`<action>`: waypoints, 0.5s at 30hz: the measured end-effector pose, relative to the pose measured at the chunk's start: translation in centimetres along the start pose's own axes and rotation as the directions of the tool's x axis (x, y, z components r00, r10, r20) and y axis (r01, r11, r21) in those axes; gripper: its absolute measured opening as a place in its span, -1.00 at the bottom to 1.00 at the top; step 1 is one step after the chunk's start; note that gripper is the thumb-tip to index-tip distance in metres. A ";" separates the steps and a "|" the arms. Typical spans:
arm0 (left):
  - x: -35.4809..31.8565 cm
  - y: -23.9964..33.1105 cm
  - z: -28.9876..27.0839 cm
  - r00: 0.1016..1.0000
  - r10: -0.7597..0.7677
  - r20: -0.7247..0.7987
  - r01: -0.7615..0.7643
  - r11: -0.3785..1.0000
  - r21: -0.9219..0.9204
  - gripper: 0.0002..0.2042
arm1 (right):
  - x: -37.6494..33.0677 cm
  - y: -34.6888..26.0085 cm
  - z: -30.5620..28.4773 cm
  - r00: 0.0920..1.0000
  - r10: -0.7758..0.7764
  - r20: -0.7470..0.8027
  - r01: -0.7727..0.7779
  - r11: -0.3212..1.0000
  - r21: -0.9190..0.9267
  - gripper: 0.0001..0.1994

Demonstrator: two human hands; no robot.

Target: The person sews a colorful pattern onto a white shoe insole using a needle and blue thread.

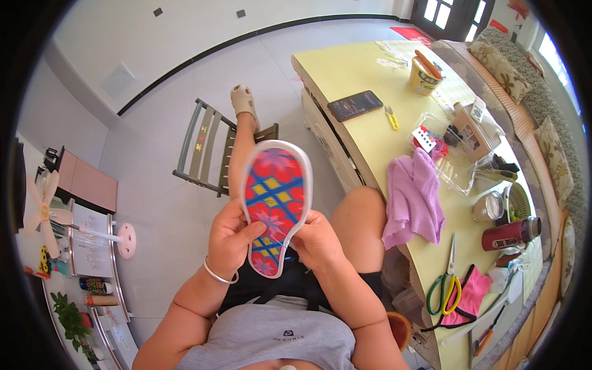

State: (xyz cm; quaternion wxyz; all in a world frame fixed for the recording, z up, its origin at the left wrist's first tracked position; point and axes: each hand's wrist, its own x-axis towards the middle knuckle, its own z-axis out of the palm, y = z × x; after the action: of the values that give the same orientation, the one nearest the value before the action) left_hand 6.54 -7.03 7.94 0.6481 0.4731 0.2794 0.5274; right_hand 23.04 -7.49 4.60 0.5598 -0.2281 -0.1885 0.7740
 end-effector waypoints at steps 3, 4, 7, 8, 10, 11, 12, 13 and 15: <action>-0.1 -1.4 -0.9 0.990 -0.087 0.109 0.090 0.996 -0.018 -0.75 | -0.7 0.6 -0.2 1.000 0.017 -0.015 -0.015 0.992 0.128 -0.64; -0.2 -1.7 -0.7 0.989 -0.095 0.116 0.100 0.994 -0.038 -0.76 | -1.0 0.9 -0.7 1.000 0.015 -0.022 -0.011 0.986 0.164 -0.60; -0.6 -2.2 0.0 0.981 -0.136 0.136 0.154 0.979 -0.132 -0.79 | -1.3 1.1 -1.9 0.992 -0.100 -0.083 0.114 0.977 0.181 -0.64; -0.6 -2.1 0.3 0.981 -0.141 0.134 0.161 0.975 -0.152 -0.78 | -1.3 0.8 -2.5 0.982 -0.156 -0.107 0.172 0.970 0.169 -0.68; -0.6 -1.8 0.5 0.981 -0.148 0.128 0.171 0.967 -0.191 -0.77 | -1.9 -1.0 -4.6 0.987 -0.152 -0.044 0.158 0.945 0.287 -0.78; -0.6 -1.8 0.3 0.984 -0.142 0.110 0.160 0.973 -0.168 -0.77 | -2.5 -2.0 -5.0 0.990 -0.140 -0.020 0.136 0.903 0.407 -0.80; -0.6 -1.7 0.1 0.986 -0.142 0.093 0.155 0.975 -0.158 -0.77 | -3.4 -3.2 -5.5 0.991 -0.133 0.002 0.113 0.848 0.518 -0.81; -0.5 -1.7 -0.1 0.987 -0.141 0.074 0.151 0.977 -0.149 -0.77 | -4.5 -4.4 -5.8 0.987 -0.163 0.003 0.129 0.792 0.597 -0.77; -0.1 -1.5 -0.5 0.991 -0.135 0.023 0.137 0.978 -0.157 -0.78 | -7.0 -7.2 -7.5 0.957 -0.291 0.000 0.220 0.723 0.654 -0.78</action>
State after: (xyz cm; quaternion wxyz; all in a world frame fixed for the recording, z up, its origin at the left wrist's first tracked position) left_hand 6.73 -6.94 6.34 0.7198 0.4029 0.2645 0.4995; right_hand 34.81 -11.71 3.32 0.6946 0.0478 0.0322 0.7170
